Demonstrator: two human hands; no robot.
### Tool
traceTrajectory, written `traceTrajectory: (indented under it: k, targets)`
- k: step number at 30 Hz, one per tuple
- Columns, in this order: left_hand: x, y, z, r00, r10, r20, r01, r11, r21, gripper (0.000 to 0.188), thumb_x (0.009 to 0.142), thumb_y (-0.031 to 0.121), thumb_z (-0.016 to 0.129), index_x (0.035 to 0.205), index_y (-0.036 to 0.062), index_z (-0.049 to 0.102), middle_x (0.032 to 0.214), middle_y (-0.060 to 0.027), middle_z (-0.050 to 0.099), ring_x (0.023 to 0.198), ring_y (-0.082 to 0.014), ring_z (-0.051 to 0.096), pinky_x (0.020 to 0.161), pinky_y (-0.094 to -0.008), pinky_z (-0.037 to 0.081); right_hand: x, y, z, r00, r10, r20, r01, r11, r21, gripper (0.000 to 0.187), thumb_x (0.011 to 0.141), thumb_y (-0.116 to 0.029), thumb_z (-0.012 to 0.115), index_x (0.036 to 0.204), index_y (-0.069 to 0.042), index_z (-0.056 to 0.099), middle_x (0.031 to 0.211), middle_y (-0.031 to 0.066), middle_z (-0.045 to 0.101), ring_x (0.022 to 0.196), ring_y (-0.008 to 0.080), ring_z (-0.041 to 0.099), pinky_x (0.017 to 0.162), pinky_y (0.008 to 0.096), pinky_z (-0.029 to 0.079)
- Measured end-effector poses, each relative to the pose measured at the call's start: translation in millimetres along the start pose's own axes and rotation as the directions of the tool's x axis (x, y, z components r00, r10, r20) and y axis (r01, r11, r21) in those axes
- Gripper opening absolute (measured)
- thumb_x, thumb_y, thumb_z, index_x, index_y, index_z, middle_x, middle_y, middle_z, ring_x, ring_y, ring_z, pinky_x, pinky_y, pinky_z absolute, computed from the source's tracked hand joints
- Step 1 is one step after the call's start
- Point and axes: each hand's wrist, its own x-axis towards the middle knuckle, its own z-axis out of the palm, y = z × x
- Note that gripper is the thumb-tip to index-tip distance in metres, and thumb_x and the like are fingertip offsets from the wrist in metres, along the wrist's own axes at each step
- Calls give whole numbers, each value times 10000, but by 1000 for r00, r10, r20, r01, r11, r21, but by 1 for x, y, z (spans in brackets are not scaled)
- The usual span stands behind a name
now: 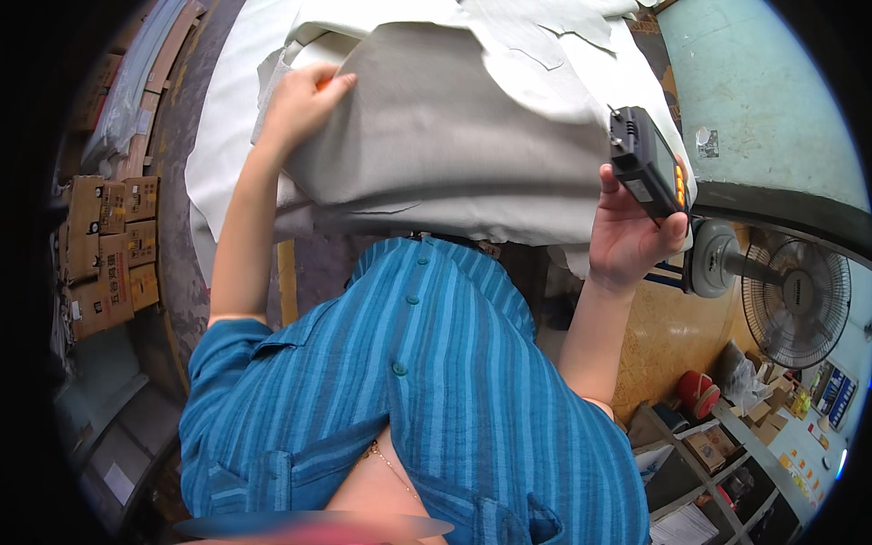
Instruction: The person inspects a large piece of light-colored fabric on a table, writes notes on a sheet of paper, uses a handheld digital thickness gauge to measure the fabric at multiple points, and folds the fabric into a compact stack. The person handles the fabric, a pen, a notepad, and the gauge throughout the sequence.
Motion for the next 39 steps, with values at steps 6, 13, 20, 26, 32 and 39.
traceTrajectory:
  k: [6,13,20,26,32,39]
  targets:
    - [41,-48,40,978,-203,43,187,953,238,395,860,392,557,1117,161,749,1024,-104,745,1017,-274,695,929,-400,522,-12,72,29,988,-24,-154,-66,831,-552,649,746,-87,779,1303,-53,448,1198,128,561,1110,206,561,996,336,468]
    - [37,-66,52,992,-124,-16,125,982,139,337,851,392,597,1002,146,771,899,-92,737,883,-280,701,825,-394,533,-34,138,24,985,109,-137,-175,589,-789,606,760,-153,873,1190,-27,465,1126,116,630,991,176,654,886,303,543]
    - [37,-68,60,995,-48,-85,57,993,106,339,825,372,586,1017,168,778,930,-108,746,912,-295,714,820,-423,560,-39,150,26,989,115,-88,-121,317,-941,593,732,-215,894,1133,-28,499,1066,130,694,943,196,696,854,313,555]
    - [41,-69,59,998,-57,-40,60,995,84,310,833,363,606,939,121,767,897,-90,728,889,-287,691,794,-405,537,-38,151,29,991,111,-77,-101,235,-967,620,712,-225,905,1129,-18,496,1064,140,692,939,210,694,844,318,556]
    - [40,-66,57,997,-51,-56,54,996,65,315,831,361,601,933,114,768,892,-93,729,890,-282,693,795,-407,540,-37,151,31,991,112,-70,-95,236,-967,610,715,-205,900,1130,-13,497,1070,144,688,941,209,691,842,319,558]
    - [40,-68,59,997,-61,-51,64,996,57,324,833,366,604,961,123,775,910,-90,734,913,-276,693,813,-409,541,-37,148,34,982,155,-109,-144,234,-962,615,728,-177,894,1162,-2,495,1094,125,646,979,174,642,882,303,532]
